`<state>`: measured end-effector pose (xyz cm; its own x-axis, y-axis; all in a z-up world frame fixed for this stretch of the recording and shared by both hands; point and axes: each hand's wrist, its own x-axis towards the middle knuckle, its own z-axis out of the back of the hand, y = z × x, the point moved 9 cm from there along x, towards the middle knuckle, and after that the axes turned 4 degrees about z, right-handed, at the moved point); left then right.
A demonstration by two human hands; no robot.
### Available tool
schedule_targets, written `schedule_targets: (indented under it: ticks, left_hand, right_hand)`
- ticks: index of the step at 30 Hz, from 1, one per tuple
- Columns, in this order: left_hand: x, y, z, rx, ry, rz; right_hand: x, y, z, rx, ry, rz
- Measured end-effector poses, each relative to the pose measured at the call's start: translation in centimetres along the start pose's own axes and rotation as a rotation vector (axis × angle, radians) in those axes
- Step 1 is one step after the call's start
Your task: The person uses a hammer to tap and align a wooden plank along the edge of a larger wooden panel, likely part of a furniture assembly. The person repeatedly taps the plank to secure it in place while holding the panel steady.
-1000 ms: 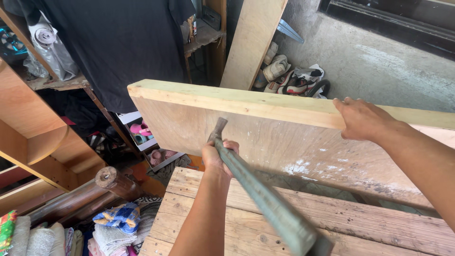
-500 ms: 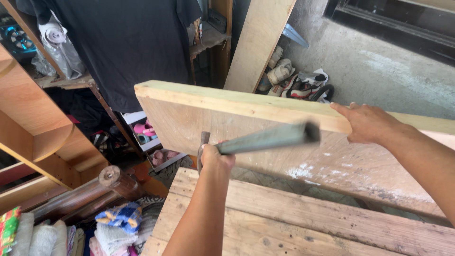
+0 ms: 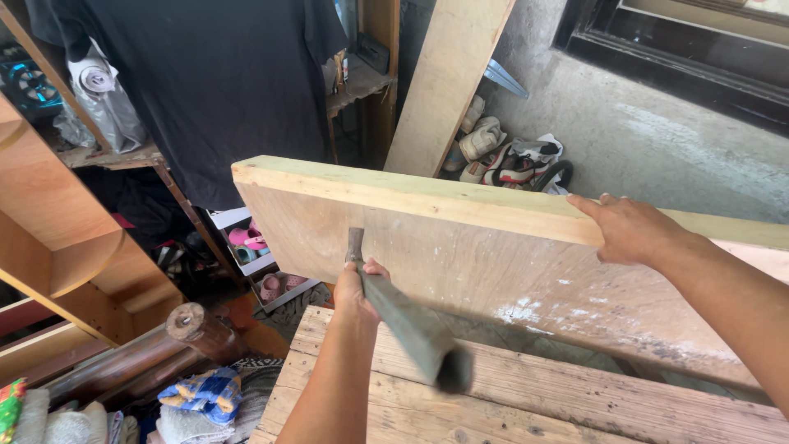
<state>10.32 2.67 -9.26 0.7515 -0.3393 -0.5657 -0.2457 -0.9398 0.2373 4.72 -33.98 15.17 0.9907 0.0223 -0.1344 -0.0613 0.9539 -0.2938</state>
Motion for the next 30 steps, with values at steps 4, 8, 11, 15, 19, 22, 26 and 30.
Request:
schedule_targets:
  ticks: [4,8,11,15,19,22,26,30]
  left_hand:
    - [-1.1,2.8,-2.1,0.079,0.308,0.385]
    - [-0.5,1.4,-1.5,0.003,0.123,0.124]
    - [-0.8,1.2,-1.7,-0.045,0.093,0.058]
    - [-1.9,2.1,-2.9,-0.039,0.214,0.206]
    - [-2.7,2.6,-3.0,0.041,0.248,0.222]
    - [-2.7,2.4,-2.6,-0.034,0.19,0.152]
    - [-2.6,2.7,-2.8,-0.019,0.18,0.21]
    - [-1.6,2.1,-1.6,-0.01,0.142,0.15]
  right_hand:
    - [-0.3,-0.2,-0.8,0.004,0.101,-0.067]
    - [-0.4,0.0,-0.3,0.004,0.096,-0.077]
    - [-0.5,-0.1,-0.2,0.005,0.081,-0.069]
    - [-0.4,0.1,0.0,0.015,0.038,-0.04]
    - [-0.5,0.0,-0.1,0.012,0.081,-0.064]
    - [-0.6,0.1,-0.1,-0.011,0.091,-0.091]
    - [0.5,2.4,0.4,0.022,0.074,-0.144]
    - [1.5,9.1,2.3,-0.04,-0.1,0.048]
